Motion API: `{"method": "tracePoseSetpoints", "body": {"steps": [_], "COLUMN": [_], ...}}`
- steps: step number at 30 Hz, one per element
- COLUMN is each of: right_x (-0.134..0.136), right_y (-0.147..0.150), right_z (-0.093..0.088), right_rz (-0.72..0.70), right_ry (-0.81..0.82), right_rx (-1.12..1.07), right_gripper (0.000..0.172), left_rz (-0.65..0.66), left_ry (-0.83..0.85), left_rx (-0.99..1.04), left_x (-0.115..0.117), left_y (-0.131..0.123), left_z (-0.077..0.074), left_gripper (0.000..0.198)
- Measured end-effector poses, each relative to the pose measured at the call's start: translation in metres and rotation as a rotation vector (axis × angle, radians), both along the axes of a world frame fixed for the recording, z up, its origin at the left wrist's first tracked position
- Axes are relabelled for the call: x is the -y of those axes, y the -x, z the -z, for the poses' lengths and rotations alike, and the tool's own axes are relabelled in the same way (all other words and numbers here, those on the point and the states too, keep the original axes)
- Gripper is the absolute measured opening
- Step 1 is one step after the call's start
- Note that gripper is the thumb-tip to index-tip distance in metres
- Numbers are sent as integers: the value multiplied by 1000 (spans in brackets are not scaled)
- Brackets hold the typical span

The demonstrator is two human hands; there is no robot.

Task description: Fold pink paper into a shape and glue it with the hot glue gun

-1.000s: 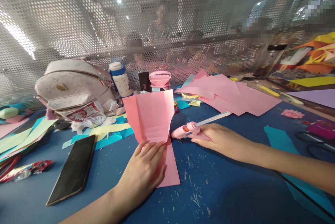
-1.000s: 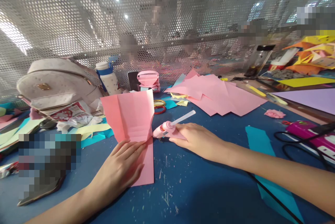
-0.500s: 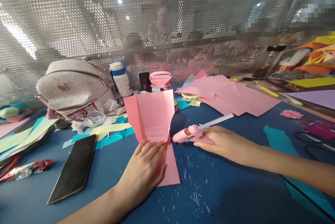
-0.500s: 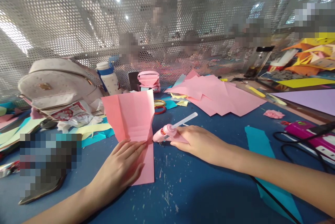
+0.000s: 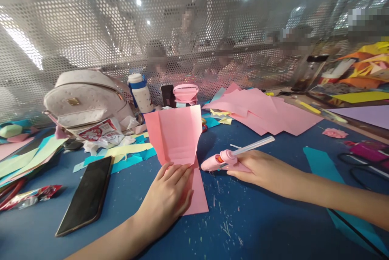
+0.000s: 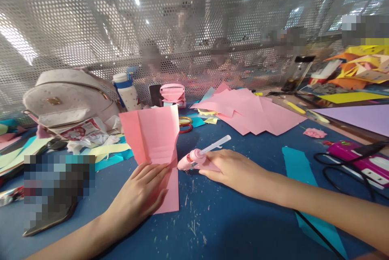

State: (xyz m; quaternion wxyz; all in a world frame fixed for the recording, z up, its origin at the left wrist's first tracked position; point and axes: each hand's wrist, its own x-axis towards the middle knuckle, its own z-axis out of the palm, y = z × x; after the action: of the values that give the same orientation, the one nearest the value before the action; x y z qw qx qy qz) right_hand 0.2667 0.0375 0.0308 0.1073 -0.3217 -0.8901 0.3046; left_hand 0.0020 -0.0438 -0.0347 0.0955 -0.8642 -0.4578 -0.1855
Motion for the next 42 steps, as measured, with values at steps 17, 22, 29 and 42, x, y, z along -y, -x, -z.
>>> {"method": "tracePoseSetpoints", "body": {"steps": [17,22,29,42], "right_x": [-1,-4,-13,-25], "right_y": [1,3,1,-7], "right_z": [4,3,16,25], "right_rz": [80,132,204,222], "right_ry": [-61,-25,119,477], "right_rx": [12,38,60,-73], "right_gripper": [30,32,44,42], "left_rz": [42,52,61,71], "left_ry": [-151,-149,-124,51], "left_rx": [-120,-73,-41,-60], "left_x": [8,7,5,3], "left_y": [-1,-3,-3,-1], "left_z": [-6,-9,-8,-3], "left_gripper": [25,25,23,44]}}
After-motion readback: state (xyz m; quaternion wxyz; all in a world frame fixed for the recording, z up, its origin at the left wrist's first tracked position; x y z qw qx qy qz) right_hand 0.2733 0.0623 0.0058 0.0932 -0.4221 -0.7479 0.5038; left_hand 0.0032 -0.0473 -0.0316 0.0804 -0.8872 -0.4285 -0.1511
